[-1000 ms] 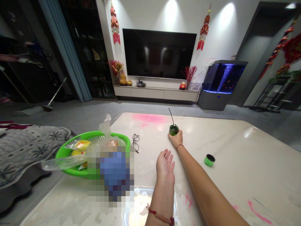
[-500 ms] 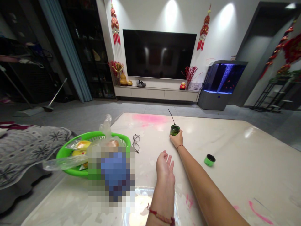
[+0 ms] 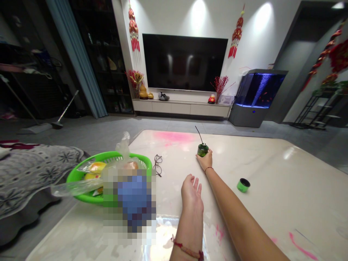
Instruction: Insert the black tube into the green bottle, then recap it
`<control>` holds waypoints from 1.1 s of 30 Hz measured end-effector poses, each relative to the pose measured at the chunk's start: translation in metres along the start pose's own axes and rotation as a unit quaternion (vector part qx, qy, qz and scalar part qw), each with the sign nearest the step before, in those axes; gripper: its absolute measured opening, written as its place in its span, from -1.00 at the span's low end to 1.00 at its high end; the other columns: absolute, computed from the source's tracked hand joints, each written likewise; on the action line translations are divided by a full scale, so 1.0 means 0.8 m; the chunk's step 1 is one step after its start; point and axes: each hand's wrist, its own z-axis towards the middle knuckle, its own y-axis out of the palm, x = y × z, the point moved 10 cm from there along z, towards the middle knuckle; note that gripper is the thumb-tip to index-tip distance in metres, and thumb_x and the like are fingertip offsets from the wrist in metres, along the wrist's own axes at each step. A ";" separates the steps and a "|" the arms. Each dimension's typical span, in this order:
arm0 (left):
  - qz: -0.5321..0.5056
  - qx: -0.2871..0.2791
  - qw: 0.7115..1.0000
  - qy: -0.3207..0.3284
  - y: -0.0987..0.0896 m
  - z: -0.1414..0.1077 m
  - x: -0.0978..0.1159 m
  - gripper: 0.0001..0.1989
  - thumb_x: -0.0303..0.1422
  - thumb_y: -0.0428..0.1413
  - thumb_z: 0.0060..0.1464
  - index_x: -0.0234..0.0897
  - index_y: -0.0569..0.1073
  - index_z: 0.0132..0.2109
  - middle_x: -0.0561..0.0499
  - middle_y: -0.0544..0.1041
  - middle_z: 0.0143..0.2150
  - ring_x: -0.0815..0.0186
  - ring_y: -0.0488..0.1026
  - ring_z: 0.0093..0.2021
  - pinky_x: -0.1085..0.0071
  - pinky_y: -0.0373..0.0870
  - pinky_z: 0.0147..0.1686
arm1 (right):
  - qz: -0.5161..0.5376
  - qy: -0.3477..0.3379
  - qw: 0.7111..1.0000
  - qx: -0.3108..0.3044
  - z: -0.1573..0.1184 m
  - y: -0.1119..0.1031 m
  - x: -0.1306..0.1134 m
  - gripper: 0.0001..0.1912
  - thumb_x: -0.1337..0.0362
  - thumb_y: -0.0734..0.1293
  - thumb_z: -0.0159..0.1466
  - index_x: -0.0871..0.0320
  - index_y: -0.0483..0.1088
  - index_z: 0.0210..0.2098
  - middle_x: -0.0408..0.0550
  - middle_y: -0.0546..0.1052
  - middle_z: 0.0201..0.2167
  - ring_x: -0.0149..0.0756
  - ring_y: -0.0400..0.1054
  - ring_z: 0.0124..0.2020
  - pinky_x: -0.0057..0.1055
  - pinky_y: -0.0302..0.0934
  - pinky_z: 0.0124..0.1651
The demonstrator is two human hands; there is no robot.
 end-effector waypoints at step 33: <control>0.004 -0.008 1.000 -0.006 0.000 -0.001 0.002 -0.93 -0.47 0.00 -0.03 -0.28 0.25 -0.45 -0.05 0.34 -0.25 0.32 0.35 -0.03 0.43 0.24 -0.03 | -0.020 0.033 0.999 -0.004 -0.003 -0.004 -0.003 -0.28 0.20 0.37 -0.16 0.23 0.09 -0.03 0.17 0.38 -0.11 -0.08 0.33 -0.11 -0.23 0.19 -0.05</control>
